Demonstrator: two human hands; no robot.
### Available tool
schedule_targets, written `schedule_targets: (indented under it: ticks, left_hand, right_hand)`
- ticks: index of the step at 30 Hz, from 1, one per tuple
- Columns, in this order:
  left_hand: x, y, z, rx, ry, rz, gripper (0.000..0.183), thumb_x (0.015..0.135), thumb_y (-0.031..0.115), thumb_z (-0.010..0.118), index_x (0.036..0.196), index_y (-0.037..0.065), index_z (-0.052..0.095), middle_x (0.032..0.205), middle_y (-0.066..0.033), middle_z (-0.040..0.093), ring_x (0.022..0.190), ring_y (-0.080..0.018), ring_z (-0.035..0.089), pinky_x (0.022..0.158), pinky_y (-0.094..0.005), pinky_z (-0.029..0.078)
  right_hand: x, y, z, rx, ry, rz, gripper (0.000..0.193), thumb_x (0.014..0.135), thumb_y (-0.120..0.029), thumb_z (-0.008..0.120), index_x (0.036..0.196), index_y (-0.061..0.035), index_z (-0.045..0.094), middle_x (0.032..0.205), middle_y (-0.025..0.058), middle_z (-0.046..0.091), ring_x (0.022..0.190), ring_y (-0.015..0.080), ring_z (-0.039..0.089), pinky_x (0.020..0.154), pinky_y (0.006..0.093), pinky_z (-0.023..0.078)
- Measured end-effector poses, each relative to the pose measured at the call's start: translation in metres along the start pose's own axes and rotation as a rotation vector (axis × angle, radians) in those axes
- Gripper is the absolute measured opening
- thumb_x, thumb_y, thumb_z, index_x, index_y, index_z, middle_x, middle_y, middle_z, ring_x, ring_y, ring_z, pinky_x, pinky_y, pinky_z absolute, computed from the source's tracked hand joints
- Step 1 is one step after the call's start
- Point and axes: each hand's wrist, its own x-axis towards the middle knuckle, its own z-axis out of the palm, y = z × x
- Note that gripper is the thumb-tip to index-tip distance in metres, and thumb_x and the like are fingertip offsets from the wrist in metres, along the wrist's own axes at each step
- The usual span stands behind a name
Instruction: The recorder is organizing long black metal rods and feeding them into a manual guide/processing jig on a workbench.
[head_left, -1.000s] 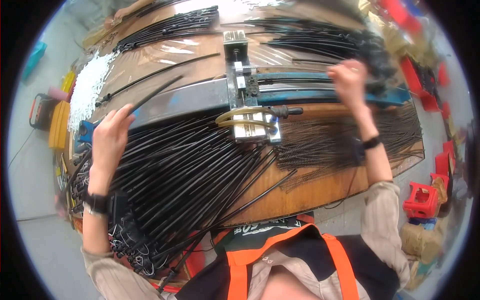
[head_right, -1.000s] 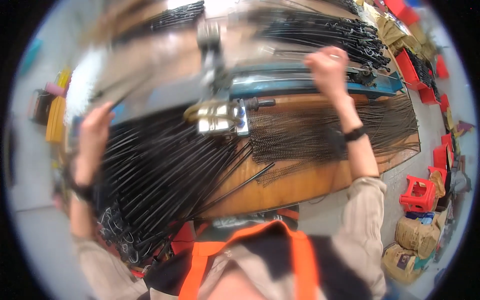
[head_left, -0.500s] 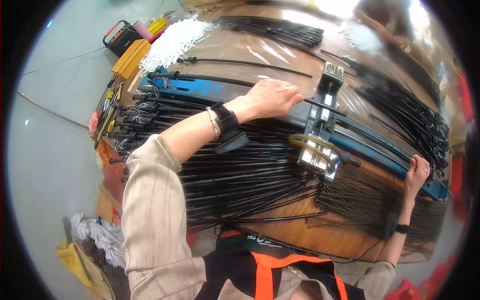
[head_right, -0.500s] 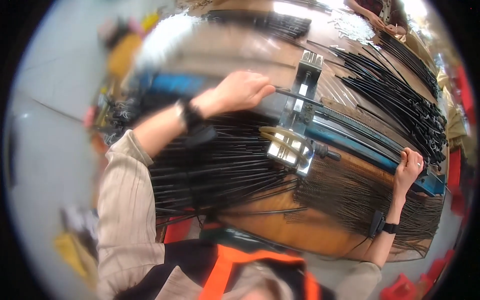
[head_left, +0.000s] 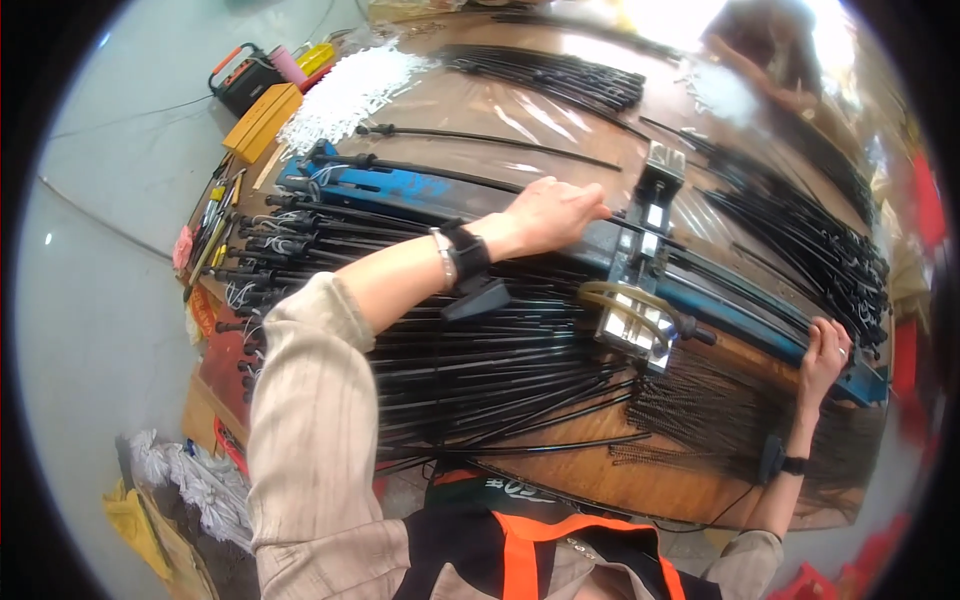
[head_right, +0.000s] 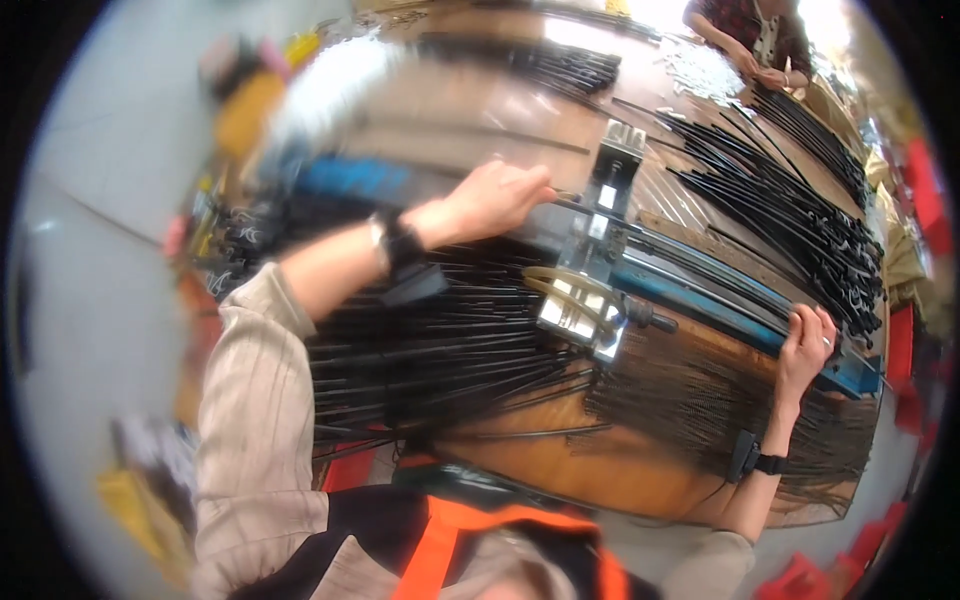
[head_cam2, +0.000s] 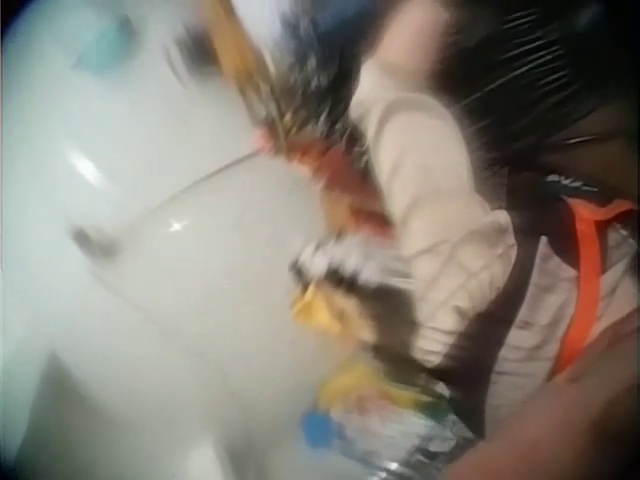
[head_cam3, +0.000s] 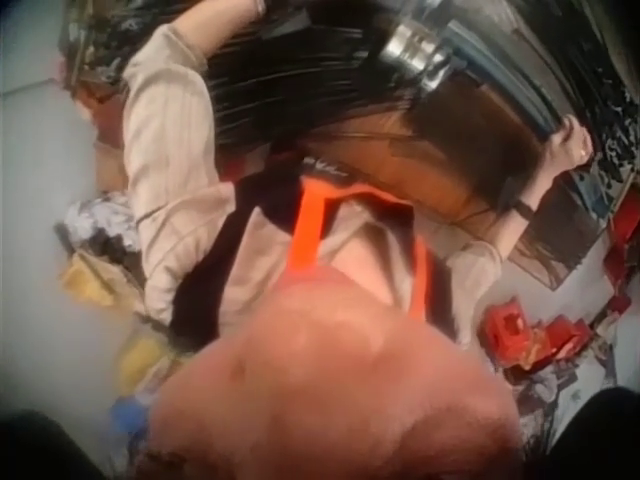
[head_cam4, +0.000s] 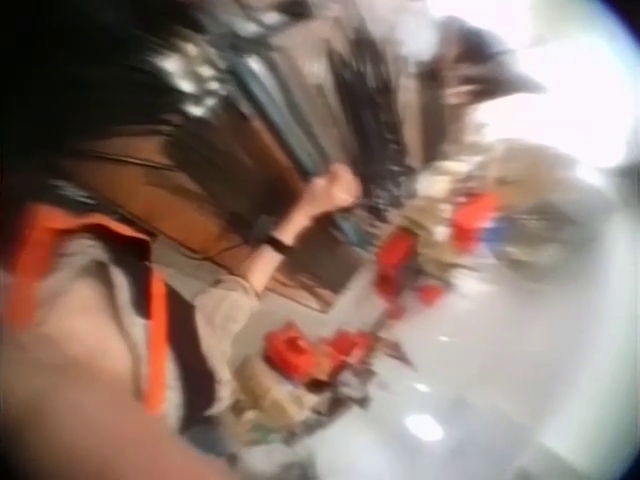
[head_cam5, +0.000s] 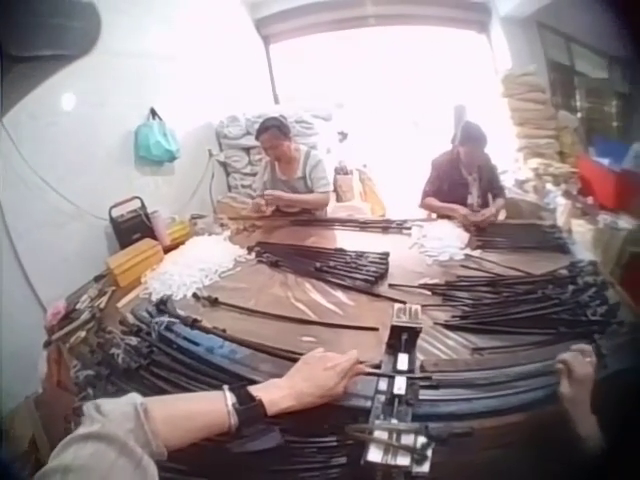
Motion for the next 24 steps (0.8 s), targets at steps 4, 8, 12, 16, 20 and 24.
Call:
schedule_targets:
  ticks: [4, 8, 12, 16, 20, 24]
  left_hand:
    - [0.002, -0.009, 0.0, 0.151, 0.001, 0.24, 0.015, 0.094, 0.02, 0.057, 0.088, 0.006, 0.057, 0.079, -0.0165, 0.068, 0.076, -0.0365, 0.067, 0.066, -0.0462, 0.053]
    - [0.0, -0.001, 0.003, 0.161, -0.014, 0.031, 0.013, 0.094, 0.02, 0.056, 0.09, 0.008, 0.058, 0.084, -0.0159, 0.069, 0.079, -0.0358, 0.067, 0.065, -0.0469, 0.053]
    - [0.007, 0.006, 0.002, 0.192, -0.059, 0.016, 0.014, 0.095, 0.022, 0.055, 0.092, 0.008, 0.057, 0.083, -0.0161, 0.068, 0.079, -0.0381, 0.066, 0.065, -0.0477, 0.051]
    - [0.004, 0.008, -0.001, 0.236, -0.099, -0.023, 0.015, 0.096, 0.022, 0.055, 0.092, 0.008, 0.056, 0.081, -0.0166, 0.066, 0.078, -0.0397, 0.064, 0.064, -0.0488, 0.05]
    - [0.0, 0.007, 0.003, 0.236, -0.095, -0.029, 0.015, 0.096, 0.022, 0.054, 0.091, 0.008, 0.055, 0.079, -0.0173, 0.065, 0.077, -0.0405, 0.063, 0.064, -0.0498, 0.048]
    - [0.005, -0.002, 0.013, 0.248, -0.019, 0.058, 0.014, 0.096, 0.02, 0.054, 0.09, 0.008, 0.054, 0.078, -0.0174, 0.065, 0.076, -0.0401, 0.063, 0.063, -0.0495, 0.048]
  right_hand:
    - [0.014, -0.085, -0.008, 0.068, 0.015, -0.123, 0.028, 0.088, -0.002, 0.063, 0.115, -0.0074, 0.069, 0.123, 0.0075, 0.066, 0.123, 0.0282, 0.053, 0.106, 0.0402, 0.037]
    - [-0.007, -0.117, -0.01, 0.188, -0.016, -0.188, 0.03, 0.085, -0.003, 0.066, 0.114, -0.0071, 0.069, 0.118, 0.0057, 0.069, 0.121, 0.0281, 0.054, 0.105, 0.0408, 0.036]
    - [-0.022, -0.131, -0.008, 0.293, -0.077, -0.11, 0.028, 0.086, -0.007, 0.067, 0.114, -0.0062, 0.068, 0.11, 0.0059, 0.07, 0.113, 0.0277, 0.057, 0.097, 0.0391, 0.04]
    - [-0.028, -0.153, -0.006, 0.406, -0.135, -0.088, 0.029, 0.087, -0.01, 0.067, 0.115, -0.0053, 0.067, 0.104, 0.0065, 0.07, 0.108, 0.0265, 0.058, 0.094, 0.0374, 0.04]
    - [-0.02, -0.172, 0.006, 0.564, -0.195, -0.08, 0.028, 0.087, -0.01, 0.067, 0.115, -0.0025, 0.065, 0.101, 0.0084, 0.069, 0.1, 0.0275, 0.061, 0.089, 0.0375, 0.043]
    - [-0.028, -0.173, 0.015, 0.856, -0.328, 0.046, 0.025, 0.089, -0.01, 0.065, 0.112, -0.0012, 0.065, 0.098, 0.0104, 0.068, 0.091, 0.028, 0.063, 0.081, 0.0368, 0.048]
